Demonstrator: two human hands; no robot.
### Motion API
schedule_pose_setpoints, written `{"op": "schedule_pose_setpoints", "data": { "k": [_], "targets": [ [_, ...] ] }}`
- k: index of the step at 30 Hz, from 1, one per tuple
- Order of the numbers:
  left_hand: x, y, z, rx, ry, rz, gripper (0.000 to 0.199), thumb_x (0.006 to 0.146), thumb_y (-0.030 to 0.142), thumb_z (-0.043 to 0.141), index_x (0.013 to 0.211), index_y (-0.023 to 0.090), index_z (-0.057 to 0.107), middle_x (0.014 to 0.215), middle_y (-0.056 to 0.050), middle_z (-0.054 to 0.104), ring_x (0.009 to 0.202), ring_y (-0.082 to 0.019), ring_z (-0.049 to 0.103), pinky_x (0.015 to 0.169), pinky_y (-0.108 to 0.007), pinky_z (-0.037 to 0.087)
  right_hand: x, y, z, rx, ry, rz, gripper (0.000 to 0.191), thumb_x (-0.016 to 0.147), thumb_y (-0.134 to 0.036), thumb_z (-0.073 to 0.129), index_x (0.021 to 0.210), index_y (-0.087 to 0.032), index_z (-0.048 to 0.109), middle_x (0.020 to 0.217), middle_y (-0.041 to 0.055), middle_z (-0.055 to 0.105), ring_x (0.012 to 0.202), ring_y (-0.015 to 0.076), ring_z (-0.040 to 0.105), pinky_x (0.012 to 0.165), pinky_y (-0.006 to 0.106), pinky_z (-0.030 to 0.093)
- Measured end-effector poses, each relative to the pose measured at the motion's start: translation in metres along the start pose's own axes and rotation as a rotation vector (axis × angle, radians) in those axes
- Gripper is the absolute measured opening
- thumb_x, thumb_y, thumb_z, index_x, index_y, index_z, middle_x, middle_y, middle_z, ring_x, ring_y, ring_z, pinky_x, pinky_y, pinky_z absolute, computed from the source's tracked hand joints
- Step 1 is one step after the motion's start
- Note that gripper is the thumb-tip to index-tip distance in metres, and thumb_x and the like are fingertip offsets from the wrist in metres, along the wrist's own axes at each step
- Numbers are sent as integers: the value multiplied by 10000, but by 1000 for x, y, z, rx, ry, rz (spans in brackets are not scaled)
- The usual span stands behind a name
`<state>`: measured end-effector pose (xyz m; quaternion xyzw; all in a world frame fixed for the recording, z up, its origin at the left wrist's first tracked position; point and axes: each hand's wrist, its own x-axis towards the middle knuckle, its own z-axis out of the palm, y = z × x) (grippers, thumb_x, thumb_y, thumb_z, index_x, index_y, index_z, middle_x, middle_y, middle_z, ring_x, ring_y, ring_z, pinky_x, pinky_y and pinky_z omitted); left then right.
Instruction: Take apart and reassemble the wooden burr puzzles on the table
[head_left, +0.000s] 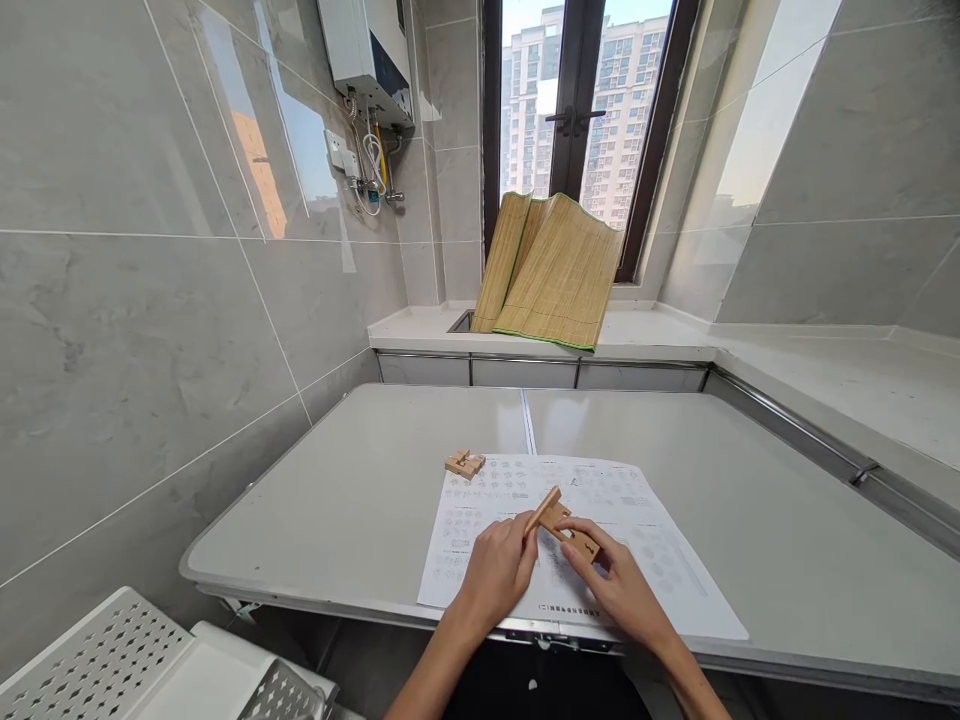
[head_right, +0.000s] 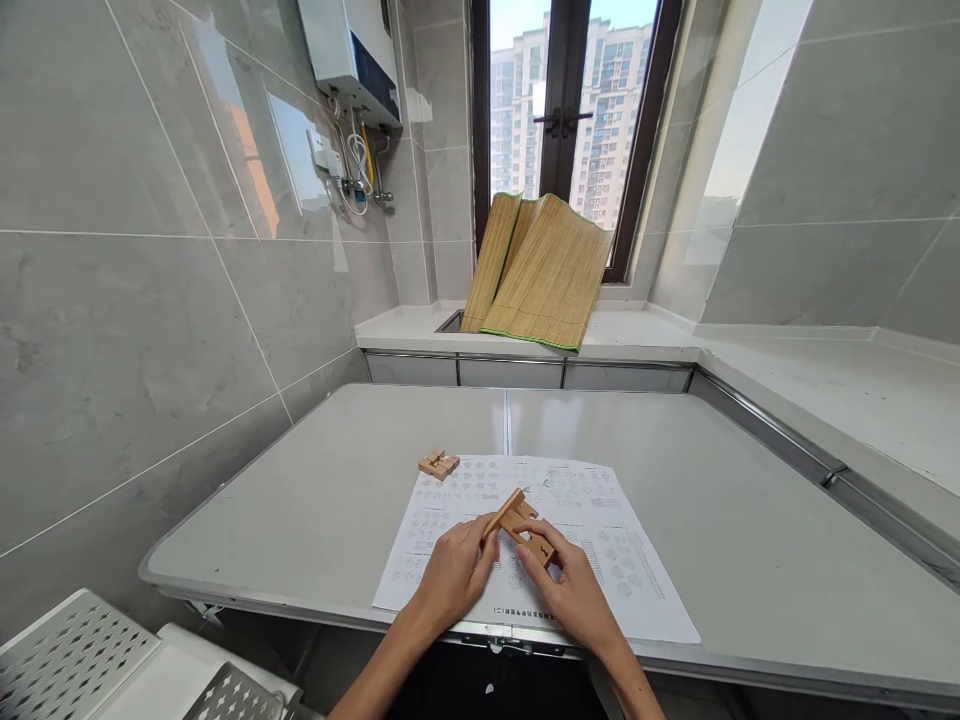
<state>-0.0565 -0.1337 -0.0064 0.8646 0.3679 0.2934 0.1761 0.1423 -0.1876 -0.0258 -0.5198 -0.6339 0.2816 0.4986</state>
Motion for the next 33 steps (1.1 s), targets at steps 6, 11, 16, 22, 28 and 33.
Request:
{"op": "schedule_pose_setpoints", "data": {
  "k": [6,11,16,22,28,33],
  "targets": [
    [0,1,0,33,10,17,334,1081,285,343,1312,246,580,1005,-57,749,873,-237,713,799,-352,533,-2,0,-1,62,12,34,364,956,-523,641,1181,-247,716,1186,83,756,987,262,724,862,346,603],
    [-1,0,3,97,52,11,308,1075,282,359,1281,240,584,959,-62,751,844,-246,708,792,-371,524,-3,5,-1,28,17,21,341,950,-509,652,1165,-256,723,1124,69,767,961,266,724,810,347,610],
    [-1,-2,5,139,66,3,273,1076,281,373,1248,232,579,931,-66,748,841,-260,710,787,-393,511,-3,9,0,-4,-3,8,331,939,-492,670,1170,-259,712,1163,63,751,973,256,705,812,340,594],
    [0,-1,4,159,57,-2,286,1081,263,334,1240,226,568,935,-70,749,854,-257,718,804,-400,504,-4,6,1,-22,-22,2,342,923,-476,687,1186,-258,709,1196,52,744,949,236,694,800,322,575],
    [0,-1,4,147,41,-1,278,1074,251,342,1216,215,578,951,-74,737,869,-267,695,796,-395,505,-4,12,2,-11,-28,10,314,943,-461,660,1182,-261,701,1199,49,746,942,236,693,821,333,564],
    [1,-1,3,140,42,13,261,1070,237,355,1185,218,589,914,-60,713,826,-248,670,771,-371,494,-4,13,0,18,-21,40,337,943,-487,654,1181,-253,701,1185,61,748,843,224,698,785,340,569]
  ]
}}
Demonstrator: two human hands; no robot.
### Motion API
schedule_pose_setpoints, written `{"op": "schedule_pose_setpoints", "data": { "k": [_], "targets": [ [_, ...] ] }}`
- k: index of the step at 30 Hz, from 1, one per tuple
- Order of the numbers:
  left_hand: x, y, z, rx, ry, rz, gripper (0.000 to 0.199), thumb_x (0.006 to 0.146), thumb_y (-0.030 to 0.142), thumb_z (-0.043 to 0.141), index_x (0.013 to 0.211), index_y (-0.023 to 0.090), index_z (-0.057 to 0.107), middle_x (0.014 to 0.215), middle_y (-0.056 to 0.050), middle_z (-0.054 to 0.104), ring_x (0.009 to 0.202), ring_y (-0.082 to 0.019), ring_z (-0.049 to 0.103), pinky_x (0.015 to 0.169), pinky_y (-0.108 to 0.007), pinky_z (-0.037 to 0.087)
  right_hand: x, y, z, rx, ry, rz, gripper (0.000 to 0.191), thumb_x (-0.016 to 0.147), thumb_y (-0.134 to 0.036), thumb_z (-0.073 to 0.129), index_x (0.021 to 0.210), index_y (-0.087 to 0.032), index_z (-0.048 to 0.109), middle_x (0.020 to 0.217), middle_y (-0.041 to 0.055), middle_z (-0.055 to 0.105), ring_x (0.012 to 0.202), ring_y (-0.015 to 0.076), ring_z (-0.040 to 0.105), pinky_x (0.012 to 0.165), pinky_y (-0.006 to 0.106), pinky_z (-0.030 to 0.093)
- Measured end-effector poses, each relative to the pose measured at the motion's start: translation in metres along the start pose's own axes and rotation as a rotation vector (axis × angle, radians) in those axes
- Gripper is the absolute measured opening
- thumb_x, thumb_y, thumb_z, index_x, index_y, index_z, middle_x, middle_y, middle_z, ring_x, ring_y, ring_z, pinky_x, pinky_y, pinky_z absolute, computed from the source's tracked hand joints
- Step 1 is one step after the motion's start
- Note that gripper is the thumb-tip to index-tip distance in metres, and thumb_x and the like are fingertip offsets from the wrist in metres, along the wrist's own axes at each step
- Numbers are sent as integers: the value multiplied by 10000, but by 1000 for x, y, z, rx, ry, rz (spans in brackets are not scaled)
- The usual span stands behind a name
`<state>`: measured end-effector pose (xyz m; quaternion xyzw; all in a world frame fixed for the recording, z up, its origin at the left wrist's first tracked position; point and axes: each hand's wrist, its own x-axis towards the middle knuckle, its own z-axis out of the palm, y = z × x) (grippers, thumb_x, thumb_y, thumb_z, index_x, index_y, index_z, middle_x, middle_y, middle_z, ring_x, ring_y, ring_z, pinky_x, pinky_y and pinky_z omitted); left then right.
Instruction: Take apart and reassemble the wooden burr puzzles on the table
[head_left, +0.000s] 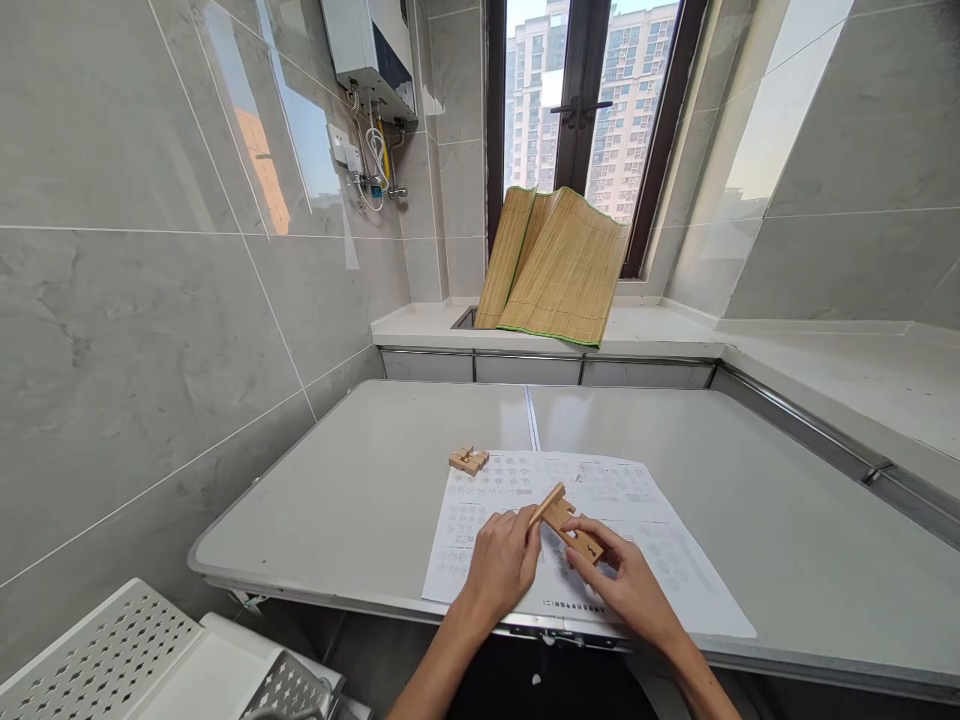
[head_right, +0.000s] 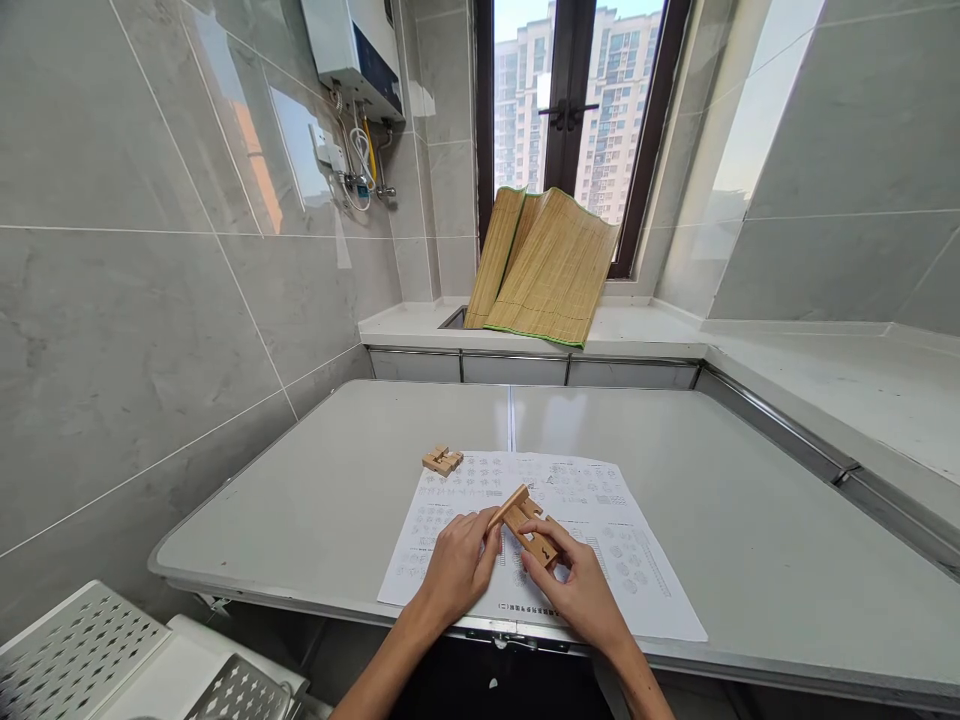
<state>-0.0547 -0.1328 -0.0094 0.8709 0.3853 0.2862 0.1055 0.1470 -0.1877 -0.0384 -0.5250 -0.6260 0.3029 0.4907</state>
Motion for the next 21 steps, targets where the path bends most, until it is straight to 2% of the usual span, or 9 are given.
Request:
{"op": "schedule_pose_setpoints", "data": {
  "k": [5,10,16,21],
  "targets": [
    [-1,-1,1,-48,15,22,242,1074,212,357,1172,224,578,947,-47,722,800,-220,663,775,-357,483,0,-6,-1,41,-8,51,386,953,-527,638,1190,-229,700,1075,69,762,769,211,689,729,320,555],
    [-1,-1,3,-9,44,27,220,1074,208,369,1152,217,575,923,-43,735,779,-217,673,773,-369,469,1,-8,-2,61,-26,62,388,941,-539,644,1167,-228,699,1140,81,752,809,227,698,769,340,547],
    [0,1,1,-4,53,14,220,1075,204,368,1116,217,584,912,-38,743,738,-208,667,766,-367,467,0,-9,-3,111,-68,58,398,949,-522,655,1204,-218,687,1169,89,731,811,218,692,742,329,536],
    [0,1,1,17,57,2,220,1071,195,376,1062,209,596,922,-46,743,741,-211,666,752,-363,459,0,-12,-3,121,-70,58,416,940,-540,663,1208,-224,704,1099,77,741,794,213,690,697,306,537]
  ]
}}
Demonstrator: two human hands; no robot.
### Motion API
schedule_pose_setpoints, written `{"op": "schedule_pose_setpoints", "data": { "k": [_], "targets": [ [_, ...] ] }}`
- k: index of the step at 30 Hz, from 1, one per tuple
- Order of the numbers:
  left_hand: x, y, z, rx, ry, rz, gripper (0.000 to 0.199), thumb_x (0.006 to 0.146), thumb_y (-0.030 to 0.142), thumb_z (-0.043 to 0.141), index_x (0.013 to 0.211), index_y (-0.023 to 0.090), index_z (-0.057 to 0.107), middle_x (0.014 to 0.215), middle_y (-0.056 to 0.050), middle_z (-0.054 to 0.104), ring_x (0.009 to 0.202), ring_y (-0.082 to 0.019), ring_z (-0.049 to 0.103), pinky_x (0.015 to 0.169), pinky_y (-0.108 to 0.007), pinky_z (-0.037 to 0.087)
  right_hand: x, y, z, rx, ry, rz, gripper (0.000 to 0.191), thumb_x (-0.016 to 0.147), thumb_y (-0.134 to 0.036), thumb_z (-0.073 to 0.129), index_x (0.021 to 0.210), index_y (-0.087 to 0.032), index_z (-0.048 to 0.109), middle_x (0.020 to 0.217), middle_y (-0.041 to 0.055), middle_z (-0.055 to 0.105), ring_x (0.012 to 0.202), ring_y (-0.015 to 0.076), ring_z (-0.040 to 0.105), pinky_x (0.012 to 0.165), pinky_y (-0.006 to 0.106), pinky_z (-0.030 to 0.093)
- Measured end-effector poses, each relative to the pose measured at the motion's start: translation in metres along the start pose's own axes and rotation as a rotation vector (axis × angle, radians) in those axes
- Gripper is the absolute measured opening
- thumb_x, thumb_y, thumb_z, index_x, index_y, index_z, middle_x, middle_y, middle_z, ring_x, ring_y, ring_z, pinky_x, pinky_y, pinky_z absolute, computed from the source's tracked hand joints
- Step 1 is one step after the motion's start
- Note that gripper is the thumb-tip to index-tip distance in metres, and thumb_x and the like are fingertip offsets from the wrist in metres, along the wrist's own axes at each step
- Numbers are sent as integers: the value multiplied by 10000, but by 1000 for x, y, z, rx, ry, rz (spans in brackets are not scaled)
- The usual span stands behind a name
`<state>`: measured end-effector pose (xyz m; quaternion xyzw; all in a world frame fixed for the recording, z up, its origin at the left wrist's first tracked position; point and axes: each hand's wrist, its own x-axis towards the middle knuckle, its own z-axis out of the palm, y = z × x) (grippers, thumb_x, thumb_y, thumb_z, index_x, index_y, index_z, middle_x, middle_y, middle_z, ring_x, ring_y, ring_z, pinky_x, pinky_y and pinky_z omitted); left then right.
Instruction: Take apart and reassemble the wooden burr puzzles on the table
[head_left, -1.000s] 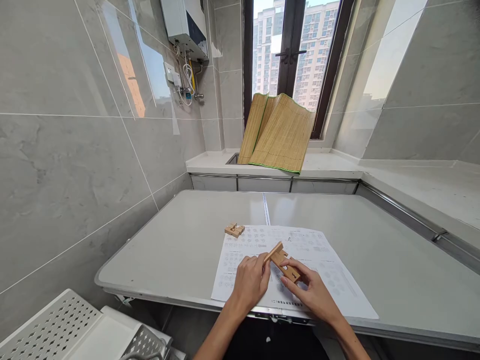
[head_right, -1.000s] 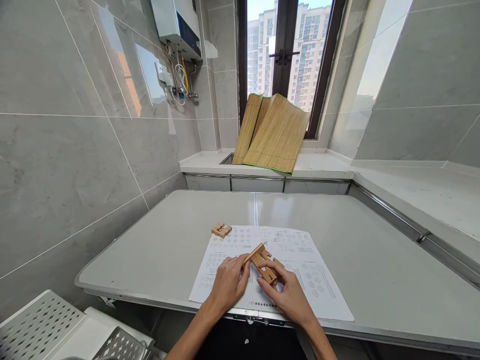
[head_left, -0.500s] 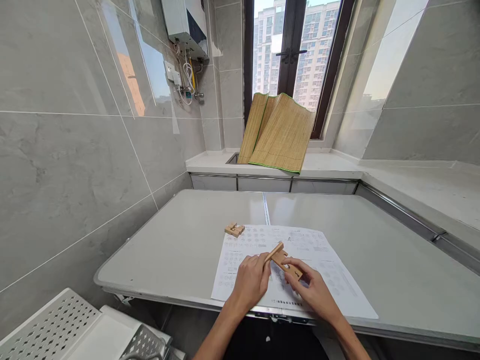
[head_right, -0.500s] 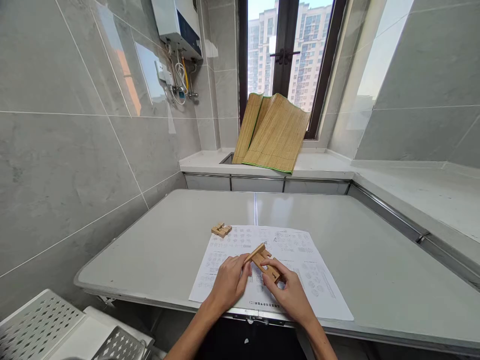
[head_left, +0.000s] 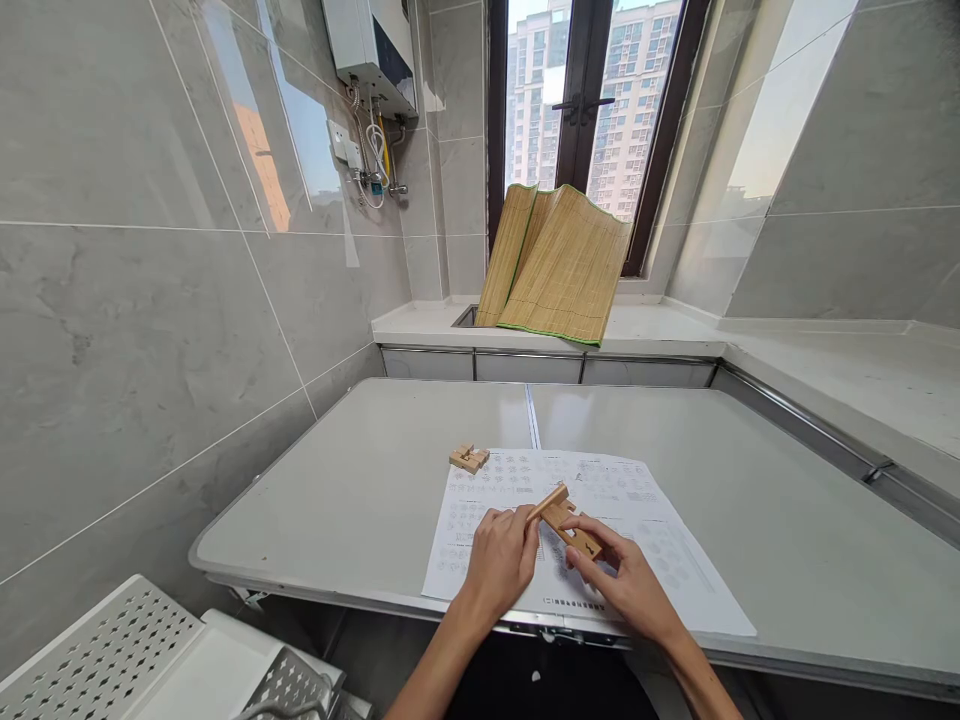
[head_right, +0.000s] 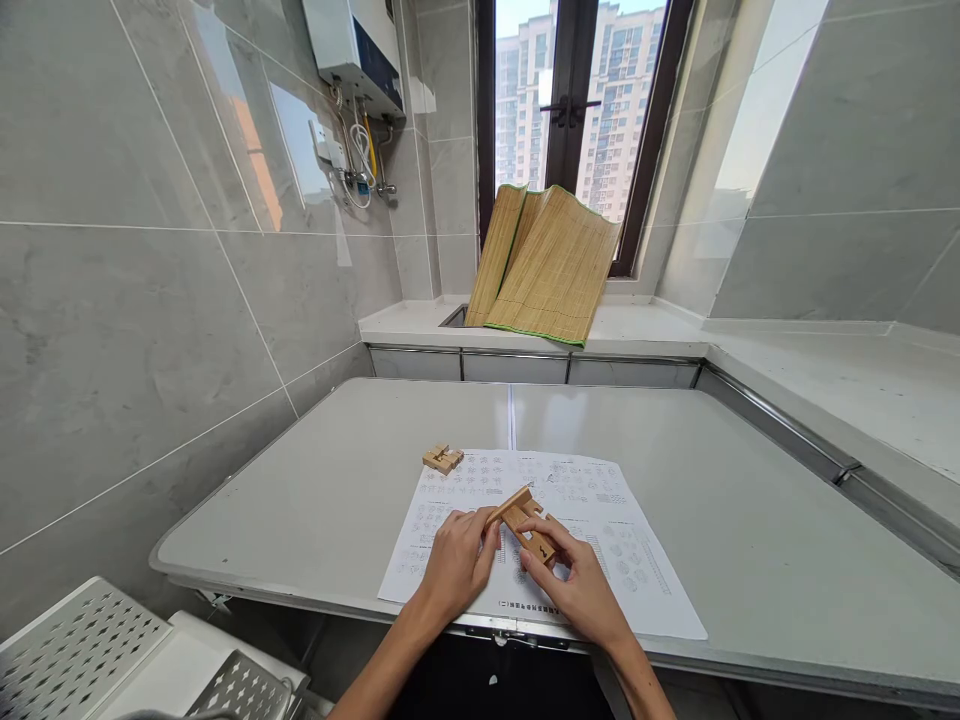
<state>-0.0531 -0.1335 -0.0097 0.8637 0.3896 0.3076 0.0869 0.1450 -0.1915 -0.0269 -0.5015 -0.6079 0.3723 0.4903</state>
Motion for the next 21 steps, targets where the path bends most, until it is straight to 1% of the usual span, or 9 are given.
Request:
{"op": "schedule_pose_setpoints", "data": {
  "k": [2,5,9,11,14,17,21],
  "targets": [
    [0,-1,0,-4,-4,1,223,1074,196,373,1087,213,594,941,-44,748,759,-213,671,762,-367,460,0,0,0,2,4,6,433,930,-543,675,1223,-227,712,1087,78,746,795,216,696,687,303,547],
    [-1,-2,1,-6,-6,-1,226,1079,205,368,1126,216,590,962,-43,753,790,-219,680,784,-378,463,1,2,0,-3,26,7,445,907,-532,704,1239,-235,731,1136,89,751,778,214,702,683,312,566],
    [-1,-2,2,8,-4,-13,229,1080,217,366,1110,212,594,946,-45,751,781,-222,681,777,-383,468,2,5,2,-45,42,2,435,856,-510,759,1211,-259,767,1206,81,747,670,170,646,678,333,587],
    [0,-2,2,11,1,-11,230,1080,218,366,1108,213,594,932,-42,749,778,-223,683,769,-383,472,2,6,2,-60,33,8,440,858,-514,755,1224,-268,762,1197,71,751,671,169,637,684,337,587],
    [0,-1,2,16,7,-6,226,1076,217,364,1107,212,588,910,-40,744,771,-225,680,762,-384,477,2,5,3,-44,6,15,463,889,-531,719,1254,-247,738,1136,78,765,766,210,682,704,336,578],
    [0,-2,2,6,0,-5,222,1076,217,361,1102,215,581,912,-38,740,778,-223,673,774,-386,483,1,3,3,-5,-20,23,476,921,-536,684,1269,-212,708,1023,87,782,874,253,717,734,338,567],
    [1,-2,3,9,-10,3,221,1075,220,356,1095,215,576,915,-43,733,787,-225,667,777,-391,485,1,5,2,8,-14,28,452,938,-529,664,1248,-201,689,904,70,778,845,246,710,732,334,549]
  ]
}}
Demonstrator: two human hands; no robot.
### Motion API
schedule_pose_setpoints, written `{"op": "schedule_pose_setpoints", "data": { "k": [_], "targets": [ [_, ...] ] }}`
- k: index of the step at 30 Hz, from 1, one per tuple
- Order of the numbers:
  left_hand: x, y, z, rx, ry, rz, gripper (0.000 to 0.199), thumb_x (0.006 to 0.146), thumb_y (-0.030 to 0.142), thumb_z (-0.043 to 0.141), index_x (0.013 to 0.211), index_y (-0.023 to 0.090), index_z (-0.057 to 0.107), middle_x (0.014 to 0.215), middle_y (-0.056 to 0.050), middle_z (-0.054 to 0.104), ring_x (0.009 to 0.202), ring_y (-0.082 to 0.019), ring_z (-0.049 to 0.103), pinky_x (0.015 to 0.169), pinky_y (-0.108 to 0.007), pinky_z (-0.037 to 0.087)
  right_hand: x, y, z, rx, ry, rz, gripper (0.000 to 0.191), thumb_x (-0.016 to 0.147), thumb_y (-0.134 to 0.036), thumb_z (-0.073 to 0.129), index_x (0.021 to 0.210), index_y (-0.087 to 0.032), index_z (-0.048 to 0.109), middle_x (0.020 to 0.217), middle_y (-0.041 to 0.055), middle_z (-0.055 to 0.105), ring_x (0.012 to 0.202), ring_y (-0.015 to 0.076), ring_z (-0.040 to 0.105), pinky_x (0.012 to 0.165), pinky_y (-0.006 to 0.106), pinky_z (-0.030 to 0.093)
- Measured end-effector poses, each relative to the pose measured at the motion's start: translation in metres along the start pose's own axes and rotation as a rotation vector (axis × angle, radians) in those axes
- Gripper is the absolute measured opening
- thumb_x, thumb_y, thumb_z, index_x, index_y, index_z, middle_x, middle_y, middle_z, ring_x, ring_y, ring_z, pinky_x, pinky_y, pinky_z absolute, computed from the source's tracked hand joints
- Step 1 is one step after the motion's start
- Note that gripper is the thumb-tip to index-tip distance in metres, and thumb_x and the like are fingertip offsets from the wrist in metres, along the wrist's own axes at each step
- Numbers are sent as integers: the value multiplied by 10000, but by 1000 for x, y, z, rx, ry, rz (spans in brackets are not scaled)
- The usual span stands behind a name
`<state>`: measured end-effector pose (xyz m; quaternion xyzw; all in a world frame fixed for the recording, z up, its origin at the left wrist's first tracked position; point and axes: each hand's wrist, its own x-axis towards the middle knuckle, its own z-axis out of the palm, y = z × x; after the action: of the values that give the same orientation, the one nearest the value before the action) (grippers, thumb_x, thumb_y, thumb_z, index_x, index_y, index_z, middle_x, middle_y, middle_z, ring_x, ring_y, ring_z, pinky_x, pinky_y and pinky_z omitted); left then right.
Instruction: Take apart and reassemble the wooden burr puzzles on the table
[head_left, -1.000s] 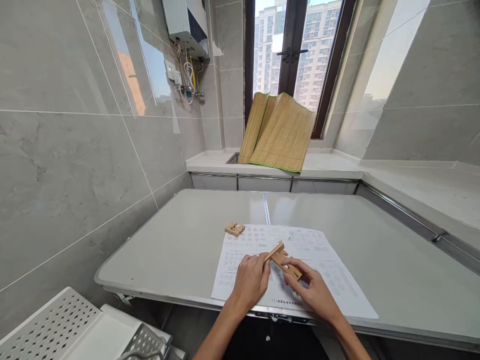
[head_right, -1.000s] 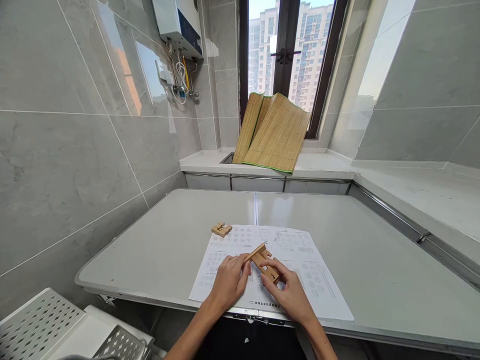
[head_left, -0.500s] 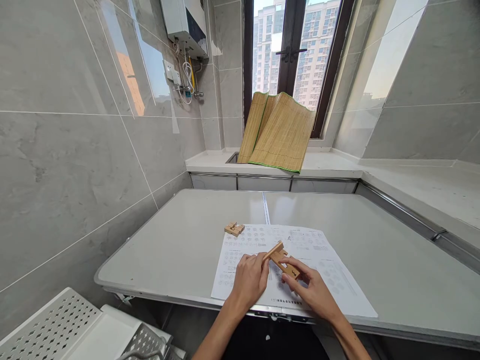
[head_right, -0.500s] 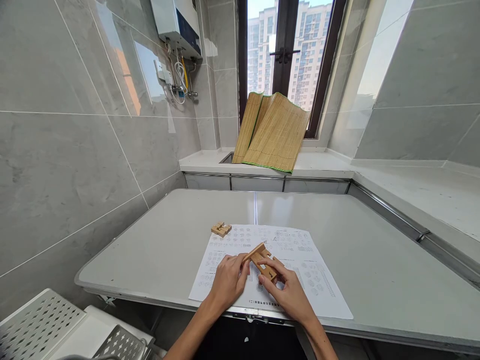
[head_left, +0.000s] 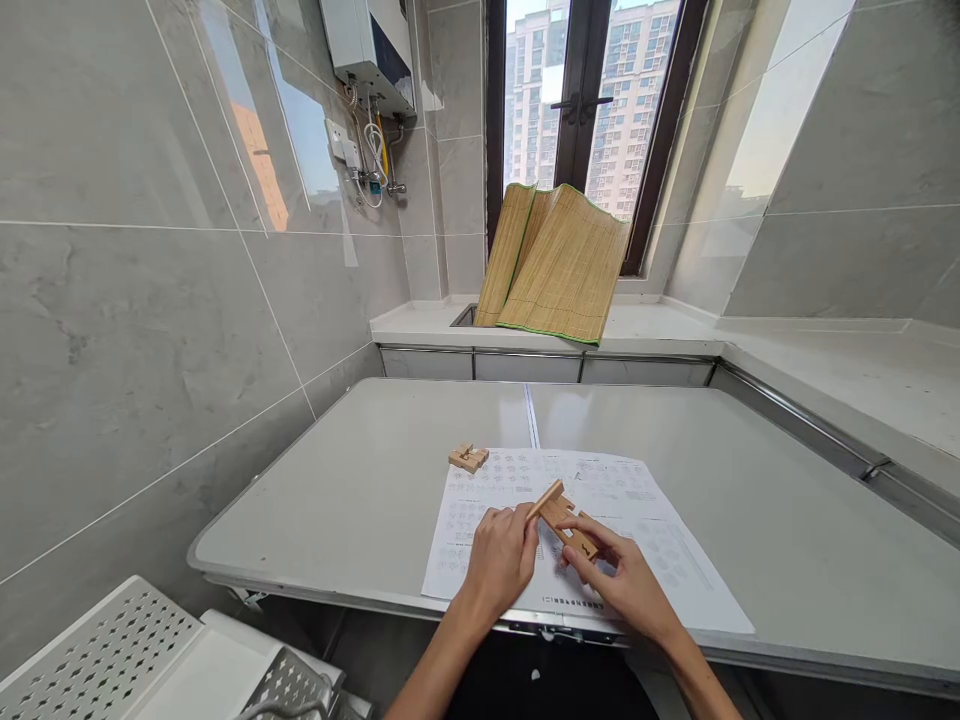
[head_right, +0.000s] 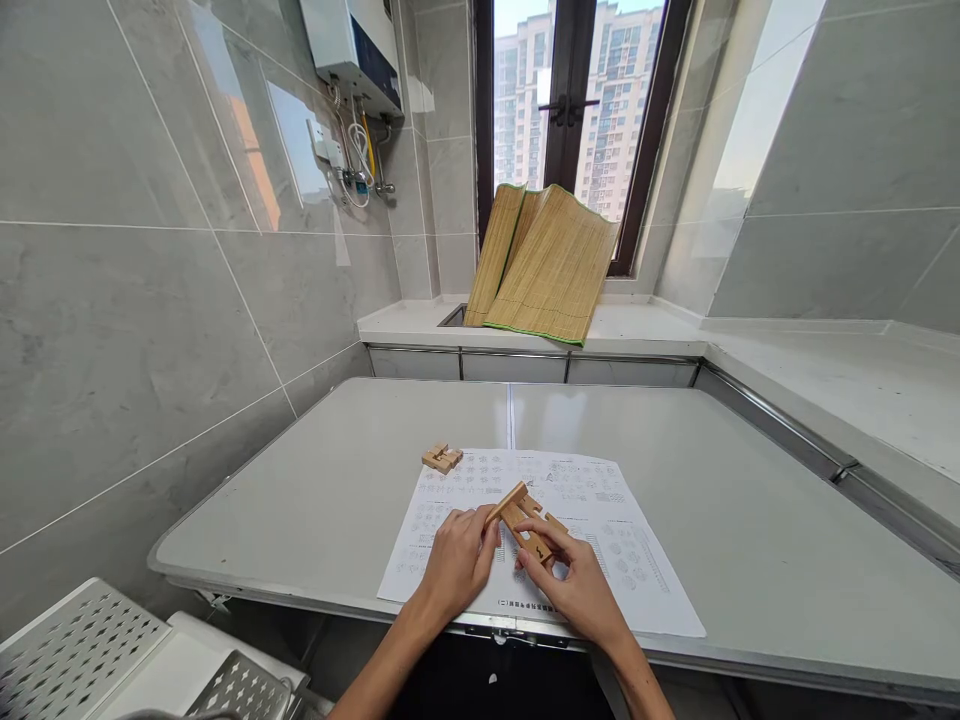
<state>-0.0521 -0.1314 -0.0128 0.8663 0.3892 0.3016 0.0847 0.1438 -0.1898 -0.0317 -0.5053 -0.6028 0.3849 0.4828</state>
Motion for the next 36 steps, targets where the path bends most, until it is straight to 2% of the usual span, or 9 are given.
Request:
{"op": "schedule_pose_setpoints", "data": {
  "k": [8,16,24,30,36],
  "targets": [
    [0,0,0,16,-5,25,225,1069,209,350,1063,210,575,856,-42,699,734,-214,636,754,-378,480,0,-1,-1,-25,42,-5,376,947,-486,646,1204,-216,691,829,34,736,755,212,668,709,311,505],
    [0,1,0,16,-33,24,251,1080,222,338,1183,218,568,922,-56,711,835,-237,672,796,-392,480,0,-1,-4,-26,80,12,377,933,-493,651,1173,-207,705,781,24,705,715,216,635,719,331,502],
    [0,2,-2,9,-11,3,237,1079,223,359,1148,219,586,878,-42,714,784,-230,656,816,-399,477,-1,-4,-5,-16,52,4,396,938,-517,650,1177,-207,709,999,68,755,740,211,657,718,331,522],
    [0,-1,1,26,24,2,228,1071,220,369,1065,208,597,846,-45,709,755,-223,657,810,-395,486,-2,-8,-1,16,-56,9,424,903,-523,698,1181,-203,713,797,43,756,786,239,702,756,336,535],
    [-1,-6,3,-3,78,-103,220,1060,224,377,1102,227,594,874,-45,717,766,-231,664,766,-382,494,-2,-4,-5,80,28,-1,422,929,-591,651,1067,-195,701,679,15,671,657,201,620,666,315,499]
  ]
}}
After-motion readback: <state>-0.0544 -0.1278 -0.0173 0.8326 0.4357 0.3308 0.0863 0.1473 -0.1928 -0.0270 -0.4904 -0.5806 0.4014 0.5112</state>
